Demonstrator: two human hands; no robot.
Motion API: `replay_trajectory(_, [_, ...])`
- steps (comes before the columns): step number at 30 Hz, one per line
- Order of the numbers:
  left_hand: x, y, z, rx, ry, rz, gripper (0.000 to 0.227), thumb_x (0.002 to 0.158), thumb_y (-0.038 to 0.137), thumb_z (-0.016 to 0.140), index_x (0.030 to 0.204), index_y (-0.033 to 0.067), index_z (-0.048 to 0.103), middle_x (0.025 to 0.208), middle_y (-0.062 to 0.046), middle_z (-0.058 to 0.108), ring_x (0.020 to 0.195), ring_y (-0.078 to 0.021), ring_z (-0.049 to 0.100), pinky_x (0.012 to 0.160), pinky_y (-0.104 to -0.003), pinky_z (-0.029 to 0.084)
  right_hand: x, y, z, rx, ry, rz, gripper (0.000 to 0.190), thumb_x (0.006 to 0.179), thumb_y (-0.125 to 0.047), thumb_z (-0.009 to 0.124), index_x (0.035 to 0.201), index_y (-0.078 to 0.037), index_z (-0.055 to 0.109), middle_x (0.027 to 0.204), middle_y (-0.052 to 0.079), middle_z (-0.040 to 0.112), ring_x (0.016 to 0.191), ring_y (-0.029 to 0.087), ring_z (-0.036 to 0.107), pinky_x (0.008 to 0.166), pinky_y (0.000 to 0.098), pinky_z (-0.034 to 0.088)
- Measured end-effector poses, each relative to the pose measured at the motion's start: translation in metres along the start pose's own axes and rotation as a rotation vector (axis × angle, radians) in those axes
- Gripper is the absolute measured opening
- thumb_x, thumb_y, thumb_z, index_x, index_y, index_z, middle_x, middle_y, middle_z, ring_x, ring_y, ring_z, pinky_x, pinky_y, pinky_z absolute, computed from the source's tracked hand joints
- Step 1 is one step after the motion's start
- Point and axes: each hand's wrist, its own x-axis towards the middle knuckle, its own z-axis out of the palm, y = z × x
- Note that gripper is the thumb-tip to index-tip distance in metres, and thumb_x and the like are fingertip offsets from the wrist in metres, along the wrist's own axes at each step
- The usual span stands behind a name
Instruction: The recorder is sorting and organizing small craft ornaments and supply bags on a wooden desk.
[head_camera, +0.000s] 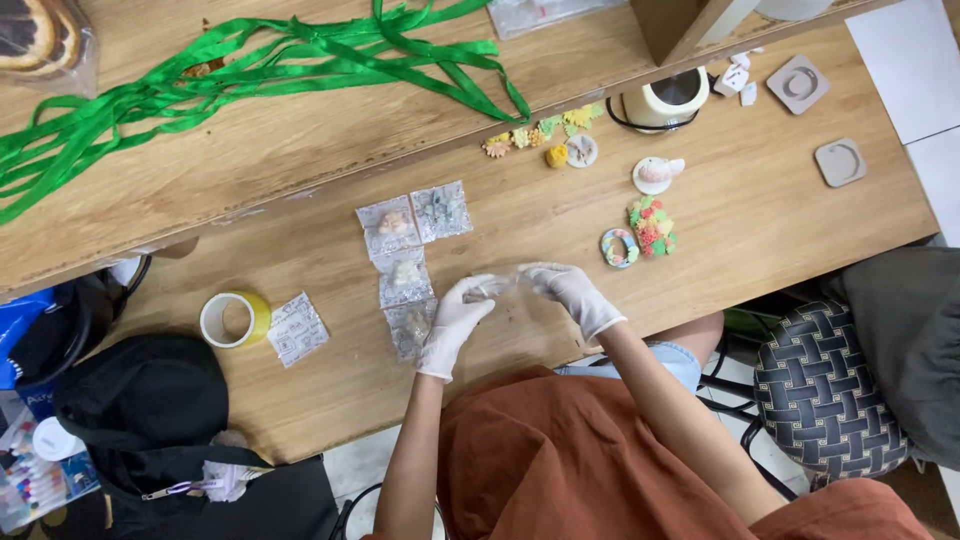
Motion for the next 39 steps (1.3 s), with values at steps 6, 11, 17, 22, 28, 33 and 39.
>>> replay_trajectory(6, [0.004, -0.012, 0.011, 0.111, -0.059, 0.11, 0.028, 0.084, 0.006, 0.076, 0.111, 0.0095, 0.074, 0.1, 0.001, 0.076, 0.089, -0.0093, 0.067, 0.082, -0.025, 0.055, -0.017, -0.002, -0.019, 0.055, -0.071, -0.037, 0.037, 0.094, -0.014, 0.061, 0.129, -0.007, 0.072, 0.119, -0.002, 0.075, 0.094, 0.006, 0.063, 0.083, 0.02, 0.05])
replay_trajectory(11, [0.001, 0.033, 0.007, 0.329, 0.154, 0.371, 0.013, 0.085, 0.011, 0.081, 0.094, 0.0069, 0.074, 0.1, -0.005, 0.07, 0.095, -0.0146, 0.067, 0.085, -0.029, 0.054, -0.005, 0.007, -0.009, -0.126, 0.048, -0.148, 0.038, 0.09, -0.007, 0.069, 0.128, -0.003, 0.072, 0.115, 0.003, 0.076, 0.097, 0.007, 0.067, 0.086, 0.0221, 0.053])
replay_trajectory(17, [0.016, 0.033, 0.008, 0.277, 0.105, 0.472, 0.021, 0.08, 0.011, 0.079, 0.099, 0.0047, 0.074, 0.104, -0.009, 0.073, 0.098, -0.0172, 0.067, 0.086, -0.03, 0.053, -0.012, -0.02, 0.003, -0.26, 0.164, -0.165, 0.037, 0.088, -0.011, 0.076, 0.125, -0.005, 0.074, 0.108, 0.0, 0.077, 0.09, 0.005, 0.064, 0.081, 0.0207, 0.052])
replay_trajectory(22, [0.039, -0.013, 0.014, 0.054, -0.002, 0.156, 0.012, 0.094, 0.01, 0.072, 0.105, 0.0055, 0.075, 0.099, -0.002, 0.079, 0.091, -0.0081, 0.07, 0.084, -0.025, 0.056, 0.005, 0.001, -0.011, -0.242, 0.242, -0.144, 0.031, 0.087, -0.019, 0.082, 0.111, 0.0, 0.077, 0.1, 0.0, 0.078, 0.089, 0.005, 0.065, 0.08, 0.0205, 0.053])
replay_trajectory(28, [0.031, 0.002, 0.01, -0.085, -0.072, 0.002, 0.036, 0.092, 0.006, 0.07, 0.128, 0.0096, 0.068, 0.094, -0.003, 0.077, 0.086, -0.0067, 0.068, 0.075, -0.022, 0.052, 0.027, 0.03, -0.03, -0.287, 0.315, -0.224, 0.027, 0.09, -0.02, 0.086, 0.101, 0.003, 0.078, 0.102, 0.006, 0.071, 0.088, 0.009, 0.06, 0.078, 0.0258, 0.051])
replay_trajectory(33, [0.042, -0.053, 0.017, -0.283, -0.109, 0.095, 0.026, 0.097, 0.003, 0.067, 0.123, 0.0043, 0.069, 0.11, -0.002, 0.076, 0.099, -0.0069, 0.069, 0.086, -0.022, 0.054, 0.012, 0.031, -0.034, -0.07, 0.064, -0.246, 0.042, 0.09, -0.011, 0.066, 0.132, -0.011, 0.071, 0.113, 0.002, 0.074, 0.098, 0.008, 0.068, 0.082, 0.0212, 0.051])
replay_trajectory(39, [0.028, -0.028, 0.01, 0.006, -0.12, 0.104, 0.023, 0.096, 0.003, 0.062, 0.112, 0.0048, 0.078, 0.112, -0.004, 0.08, 0.102, -0.011, 0.07, 0.092, -0.026, 0.054, 0.015, 0.024, -0.024, -0.185, 0.126, -0.166, 0.047, 0.094, -0.022, 0.072, 0.138, -0.009, 0.064, 0.115, 0.004, 0.074, 0.1, 0.012, 0.067, 0.085, 0.0263, 0.051])
